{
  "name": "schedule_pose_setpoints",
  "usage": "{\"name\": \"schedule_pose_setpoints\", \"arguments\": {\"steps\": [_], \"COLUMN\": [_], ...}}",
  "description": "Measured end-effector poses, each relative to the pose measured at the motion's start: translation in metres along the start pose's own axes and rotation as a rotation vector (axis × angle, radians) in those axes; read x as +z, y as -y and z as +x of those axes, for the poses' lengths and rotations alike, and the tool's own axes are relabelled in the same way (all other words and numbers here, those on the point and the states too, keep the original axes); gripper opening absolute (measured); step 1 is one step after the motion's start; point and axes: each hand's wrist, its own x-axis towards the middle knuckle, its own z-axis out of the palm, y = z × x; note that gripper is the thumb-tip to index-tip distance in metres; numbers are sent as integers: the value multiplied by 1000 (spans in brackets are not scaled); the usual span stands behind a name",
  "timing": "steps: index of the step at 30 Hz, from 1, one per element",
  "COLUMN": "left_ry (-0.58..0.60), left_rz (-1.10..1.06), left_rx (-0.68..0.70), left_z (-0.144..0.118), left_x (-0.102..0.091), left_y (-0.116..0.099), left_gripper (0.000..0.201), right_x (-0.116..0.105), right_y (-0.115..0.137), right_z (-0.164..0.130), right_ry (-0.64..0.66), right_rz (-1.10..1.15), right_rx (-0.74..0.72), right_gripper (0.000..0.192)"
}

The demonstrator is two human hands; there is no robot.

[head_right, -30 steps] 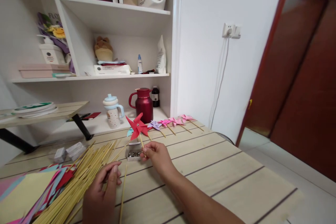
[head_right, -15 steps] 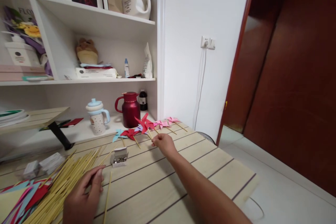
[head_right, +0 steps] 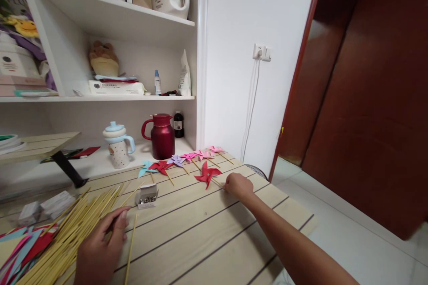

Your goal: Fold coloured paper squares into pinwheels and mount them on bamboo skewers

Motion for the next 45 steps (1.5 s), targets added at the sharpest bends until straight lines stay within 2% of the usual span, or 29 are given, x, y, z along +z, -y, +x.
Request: {"name": "schedule_pose_setpoints", "arguments": {"steps": [7, 13, 23, 29, 35, 40, 41, 44, 45], "left_ry": [48, 73, 70, 109, 99, 101, 105, 111, 101], "left_rz": [34, 44, 33, 29, 14, -23, -20, -3, 8], "left_rx": [-70, -103, -138, -154, -157, -111, -102, -92, -96], "left_z": [3, 4, 1, 3, 2, -2, -2, -1, 1], "left_x": [0, -1, 1, 2, 1, 2, 3, 3, 2], "left_y": [9, 2, 9, 3, 2, 0, 0, 1, 2], "left_gripper": [39, 43, 42, 45, 45, 39, 38, 36, 36], "right_x": [-8, -4, 16, 18, 15, 3, -1, -7, -8], "right_y": [-1, -8, -19, -36, -48, -48, -48, -46, -45], "right_z": [0, -2, 0, 1, 3, 24, 31, 59, 68], "right_ry": [27, 30, 7, -88, -108, -133, -158, -245, -271], "right_rz": [-113, -126, -20, 69, 95, 135, 147, 166, 171], "right_rx": [-27, -37, -79, -111, -150, -133, -116, -11, 28], "right_gripper": [29, 30, 25, 11, 14, 51, 52, 27, 27]}}
